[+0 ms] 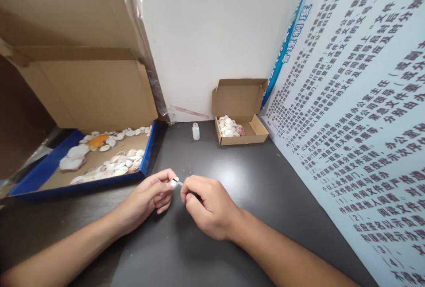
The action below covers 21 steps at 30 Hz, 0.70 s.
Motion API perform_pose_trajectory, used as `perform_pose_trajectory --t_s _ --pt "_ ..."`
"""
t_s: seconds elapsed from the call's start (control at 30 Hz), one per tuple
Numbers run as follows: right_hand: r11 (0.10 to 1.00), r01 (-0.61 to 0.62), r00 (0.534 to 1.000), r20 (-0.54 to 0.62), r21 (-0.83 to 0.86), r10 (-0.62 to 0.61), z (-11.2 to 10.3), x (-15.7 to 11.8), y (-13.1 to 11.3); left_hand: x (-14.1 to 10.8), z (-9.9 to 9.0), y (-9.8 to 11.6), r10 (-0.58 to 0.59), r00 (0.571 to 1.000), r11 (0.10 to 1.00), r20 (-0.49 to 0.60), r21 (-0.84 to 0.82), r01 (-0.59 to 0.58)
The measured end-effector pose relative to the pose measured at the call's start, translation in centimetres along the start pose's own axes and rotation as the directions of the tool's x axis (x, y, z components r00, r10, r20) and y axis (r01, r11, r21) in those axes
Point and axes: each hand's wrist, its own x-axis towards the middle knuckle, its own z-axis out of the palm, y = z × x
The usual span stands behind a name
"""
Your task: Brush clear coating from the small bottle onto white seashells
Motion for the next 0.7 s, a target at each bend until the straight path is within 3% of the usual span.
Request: perform_pose_trajectory --t_s 0.13,0.27,0.33,0.43,0.5,0.63,0.7 --pt "0.985 -0.15 0.987 -0.076 -0.079 0.144 -0.12 0.18 0.31 0.03 0.0 -0.05 -0.005 1.0 1.0 -0.001 -0.009 0.005" --pt "1.0 -0.009 1.0 -0.029 -0.001 0.008 -0.24 -0.02 0.1 -0.03 0.09 0.04 -0.007 1.0 1.0 -0.007 -0.017 0.007" --pt "1.0 0.0 1.0 0.013 -0.013 0.0 -0.17 -0.07 0.08 -0.07 0.12 0.11 -0.01 1.0 1.0 -0.011 -0.019 0.01" --pt "0.978 -0.167 0.986 -0.025 -0.125 0.165 -0.16 0.07 0.31 -0.09 0.12 0.17 -0.011 1.0 1.0 -0.009 -0.016 0.01" --pt "0.969 -0.205 0.978 -0.077 -0.139 0.196 -0.25 0.17 0.44 -0.1 0.1 0.18 -0.008 1.0 1.0 -0.004 -0.017 0.008" --pt "0.999 0.022 1.0 0.006 -0.039 -0.022 -0.33 0.17 0.34 -0.12 0.07 0.15 -0.002 1.0 1.0 -0.001 -0.018 0.002" --pt "0.994 -0.027 0.999 0.014 -0.103 0.029 -0.3 0.19 0.29 -0.13 0.05 0.14 0.001 1.0 1.0 -0.004 -0.015 -0.002"
